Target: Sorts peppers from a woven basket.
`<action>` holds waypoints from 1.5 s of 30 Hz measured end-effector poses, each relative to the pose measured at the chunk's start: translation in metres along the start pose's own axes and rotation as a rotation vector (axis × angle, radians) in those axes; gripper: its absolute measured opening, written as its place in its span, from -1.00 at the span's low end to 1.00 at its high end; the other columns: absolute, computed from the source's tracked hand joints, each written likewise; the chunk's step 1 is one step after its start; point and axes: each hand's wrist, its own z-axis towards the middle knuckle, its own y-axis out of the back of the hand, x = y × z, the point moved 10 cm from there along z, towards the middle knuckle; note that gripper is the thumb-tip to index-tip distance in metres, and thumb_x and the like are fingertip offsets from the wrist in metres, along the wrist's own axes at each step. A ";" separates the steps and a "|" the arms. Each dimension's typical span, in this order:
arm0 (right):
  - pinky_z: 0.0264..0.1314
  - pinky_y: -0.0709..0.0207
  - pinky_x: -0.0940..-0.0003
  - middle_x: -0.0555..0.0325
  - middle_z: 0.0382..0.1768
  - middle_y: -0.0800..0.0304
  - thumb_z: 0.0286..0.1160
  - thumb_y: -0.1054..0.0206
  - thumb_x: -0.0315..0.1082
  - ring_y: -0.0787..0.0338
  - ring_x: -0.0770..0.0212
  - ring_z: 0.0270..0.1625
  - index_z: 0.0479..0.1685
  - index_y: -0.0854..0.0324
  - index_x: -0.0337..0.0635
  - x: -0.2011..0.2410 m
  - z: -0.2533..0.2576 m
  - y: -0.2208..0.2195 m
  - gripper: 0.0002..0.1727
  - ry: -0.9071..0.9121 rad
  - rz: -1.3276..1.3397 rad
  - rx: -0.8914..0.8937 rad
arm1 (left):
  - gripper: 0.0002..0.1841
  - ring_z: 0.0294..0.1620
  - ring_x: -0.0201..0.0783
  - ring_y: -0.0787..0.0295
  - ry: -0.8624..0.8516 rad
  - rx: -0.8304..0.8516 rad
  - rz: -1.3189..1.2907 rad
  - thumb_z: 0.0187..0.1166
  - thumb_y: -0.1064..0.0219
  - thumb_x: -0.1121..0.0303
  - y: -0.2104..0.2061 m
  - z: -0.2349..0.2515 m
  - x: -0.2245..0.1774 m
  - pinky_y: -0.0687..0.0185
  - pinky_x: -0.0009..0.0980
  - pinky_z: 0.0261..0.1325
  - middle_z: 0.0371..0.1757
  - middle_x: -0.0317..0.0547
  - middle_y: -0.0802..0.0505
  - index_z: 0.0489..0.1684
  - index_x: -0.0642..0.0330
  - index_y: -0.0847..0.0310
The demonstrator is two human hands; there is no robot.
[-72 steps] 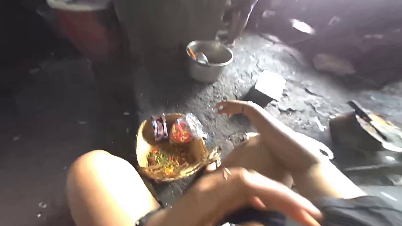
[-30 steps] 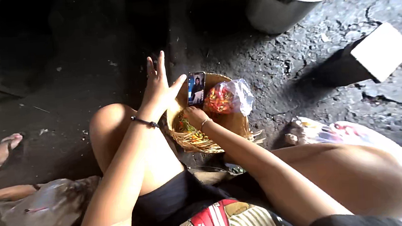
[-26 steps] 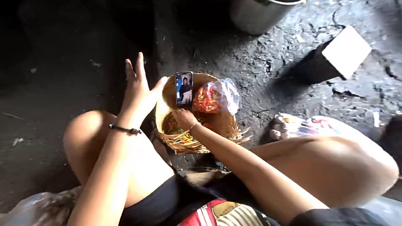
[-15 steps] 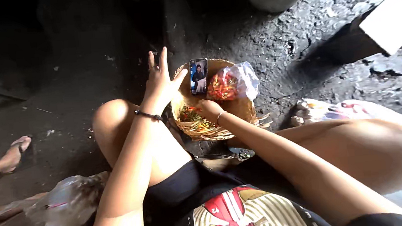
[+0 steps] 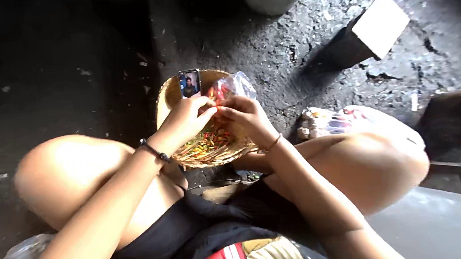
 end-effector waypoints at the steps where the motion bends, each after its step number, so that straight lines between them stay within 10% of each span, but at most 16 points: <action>1: -0.06 -0.81 0.36 0.11 -0.14 -0.84 0.71 -0.30 -0.30 -0.84 0.34 -0.22 0.13 -0.70 -0.21 -0.003 -0.001 0.006 -0.78 0.002 0.019 -0.024 | -0.77 0.09 -0.21 -0.86 -0.011 -0.044 -0.038 0.75 -0.29 0.30 -0.002 0.005 0.000 -0.71 -0.13 0.29 0.03 -0.03 -0.91 0.09 0.22 -0.81; 11: -0.31 -0.73 0.50 0.12 -0.18 -0.83 0.64 -0.36 -0.40 -0.77 0.38 -0.37 0.15 -0.72 -0.20 -0.012 0.009 0.013 -0.79 0.147 -0.126 -0.089 | -0.80 -0.11 -0.35 -0.82 -0.073 -0.058 -0.132 0.74 -0.23 0.45 -0.023 0.026 0.020 -0.71 -0.38 0.12 -0.16 -0.02 -0.88 -0.04 0.33 -0.79; 20: -0.27 -0.64 0.65 0.35 -0.39 -0.64 0.85 -0.09 -0.18 -0.66 0.53 -0.43 -0.11 -0.61 -0.03 -0.080 0.026 -0.007 -0.76 -0.399 0.789 -0.095 | -0.81 -0.30 -0.54 -0.75 -0.162 0.057 -0.313 0.72 -0.28 0.42 -0.016 0.033 0.032 -0.72 -0.58 -0.10 -0.29 -0.23 -0.86 -0.09 0.28 -0.83; 26: 0.05 -0.75 0.34 0.16 -0.03 -0.81 0.84 0.05 -0.34 -0.83 0.31 -0.09 0.13 -0.59 -0.12 -0.098 0.023 -0.011 -0.73 -0.410 0.317 0.036 | -0.81 0.11 0.10 -0.85 0.431 0.447 0.323 0.64 -0.38 0.36 -0.038 0.001 0.107 -0.66 0.18 0.29 -0.02 0.12 -0.91 -0.01 0.20 -0.89; 28: -0.14 -0.62 0.43 0.21 -0.16 -0.75 0.76 -0.11 -0.31 -0.71 0.38 -0.22 0.08 -0.64 -0.09 -0.119 0.022 -0.022 -0.79 -0.468 0.180 0.091 | -0.74 0.23 0.24 -0.79 0.591 0.541 0.439 0.58 -0.42 0.36 -0.042 -0.013 0.129 -0.61 0.31 0.31 0.10 0.22 -0.87 0.13 0.22 -0.84; 32: -0.57 -0.27 0.54 0.27 -0.57 -0.50 0.72 -0.29 -0.12 -0.36 0.45 -0.63 -0.20 -0.67 -0.10 -0.115 0.033 -0.038 -0.75 -0.400 -0.013 0.082 | -0.77 0.21 0.20 -0.82 0.579 0.358 0.431 0.65 -0.32 0.35 -0.009 -0.006 0.121 -0.62 0.32 0.25 0.07 0.15 -0.90 0.10 0.13 -0.85; 37: 0.36 -0.58 -0.15 -0.16 0.10 -0.83 0.83 -0.10 -0.33 -0.80 -0.08 0.19 0.18 -0.74 -0.28 -0.119 0.071 -0.062 -0.69 -0.292 -0.570 0.234 | -0.68 0.26 0.18 -0.80 0.599 0.301 0.453 0.69 -0.24 0.35 0.007 -0.009 0.121 -0.63 0.27 0.24 0.16 0.12 -0.88 0.30 0.08 -0.78; 45: 0.40 -0.53 -0.33 -0.15 0.17 -0.84 0.75 -0.21 -0.26 -0.78 -0.21 0.32 0.27 -0.76 -0.12 -0.166 0.090 -0.119 -0.69 -0.331 -0.966 0.474 | -0.66 0.21 0.15 -0.83 0.631 0.237 0.431 0.67 -0.22 0.35 0.020 -0.019 0.124 -0.67 0.24 0.16 0.13 0.09 -0.89 0.33 0.04 -0.77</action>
